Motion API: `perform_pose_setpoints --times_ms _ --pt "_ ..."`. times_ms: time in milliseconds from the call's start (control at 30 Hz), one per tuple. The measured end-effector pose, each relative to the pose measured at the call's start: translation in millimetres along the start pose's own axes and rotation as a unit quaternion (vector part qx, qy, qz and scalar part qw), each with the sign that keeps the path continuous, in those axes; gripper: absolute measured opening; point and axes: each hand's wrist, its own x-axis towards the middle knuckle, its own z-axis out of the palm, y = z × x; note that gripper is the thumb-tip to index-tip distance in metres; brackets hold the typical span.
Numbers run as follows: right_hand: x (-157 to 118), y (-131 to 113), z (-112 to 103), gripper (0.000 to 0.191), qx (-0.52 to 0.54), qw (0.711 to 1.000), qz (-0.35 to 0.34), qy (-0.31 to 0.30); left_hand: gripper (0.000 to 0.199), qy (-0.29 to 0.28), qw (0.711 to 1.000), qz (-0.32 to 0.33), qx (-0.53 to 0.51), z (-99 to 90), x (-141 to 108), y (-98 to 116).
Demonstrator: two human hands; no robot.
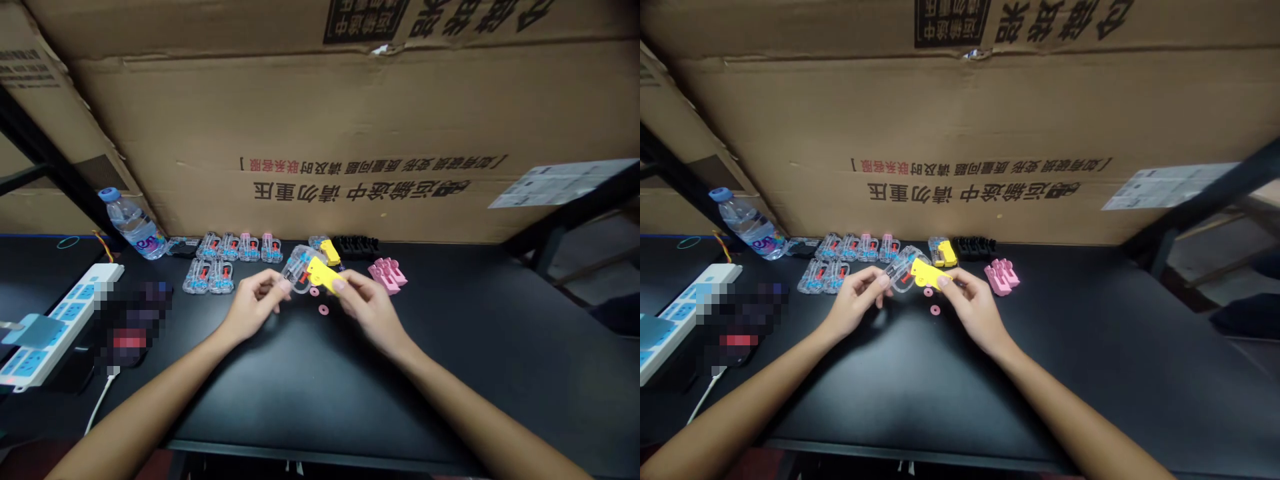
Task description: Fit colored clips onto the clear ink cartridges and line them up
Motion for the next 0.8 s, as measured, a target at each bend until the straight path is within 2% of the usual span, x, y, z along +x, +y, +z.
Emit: perform_pose_setpoints --times_ms 67,167,200,233,333,367,433,533,600,700,733,800 --pt "0.9 -1.9 0.7 0.041 -0.004 1.0 -0.005 -0.017 0.043 -0.001 1.0 -0.003 0.005 -1.5 0.6 -0.5" --pt "1.5 -1.4 2.9 0.039 -0.038 0.995 -0.009 -0.092 0.044 -0.086 0.995 -0.03 0.029 -0.5 -0.6 -0.8" --pt "1.7 -1.2 2.7 0.039 -0.044 0.994 -0.008 -0.097 0.045 -0.097 0.994 -0.033 0.031 -0.3 -0.9 -0.1" --pt "2.0 -1.5 1.8 0.04 -0.046 0.995 -0.006 -0.084 0.046 -0.088 0.995 -0.029 0.029 -0.6 -0.9 0.9" --pt "2.4 -5.2 -1.2 0.042 -0.045 0.999 -0.006 -0.009 0.048 -0.006 1.0 -0.006 0.017 -3.5 0.5 2.4" --pt "2.1 -6.6 -1.0 0.043 -0.049 0.999 -0.007 0.0 0.048 0.006 1.0 -0.004 0.019 -4.1 1.0 1.9" --pt "0.7 -7.4 1.2 0.045 -0.066 0.997 -0.005 -0.025 0.046 -0.02 0.999 -0.013 0.03 -3.1 0.9 -0.3" --pt "-1.0 -4.5 3.8 0.044 -0.078 0.994 0.002 -0.078 0.045 -0.102 0.994 -0.034 0.033 1.4 -0.7 -1.4" --pt "-0.5 -3.3 1.6 0.043 -0.06 0.996 0.008 -0.058 0.046 -0.083 0.996 -0.029 0.029 1.9 -0.6 0.2" --pt "1.0 -5.2 -2.4 0.046 -0.041 0.999 0.003 -0.001 0.046 -0.003 1.0 -0.013 0.027 -2.3 1.9 0.4" --pt "1.1 -5.9 -2.2 0.047 -0.051 0.999 -0.003 0.0 0.045 0.003 0.999 -0.016 0.031 -3.5 2.6 -0.8" --pt "0.2 -5.6 1.1 0.05 -0.096 0.995 -0.016 -0.025 0.044 -0.035 0.998 -0.029 0.05 -3.4 2.5 -3.2"
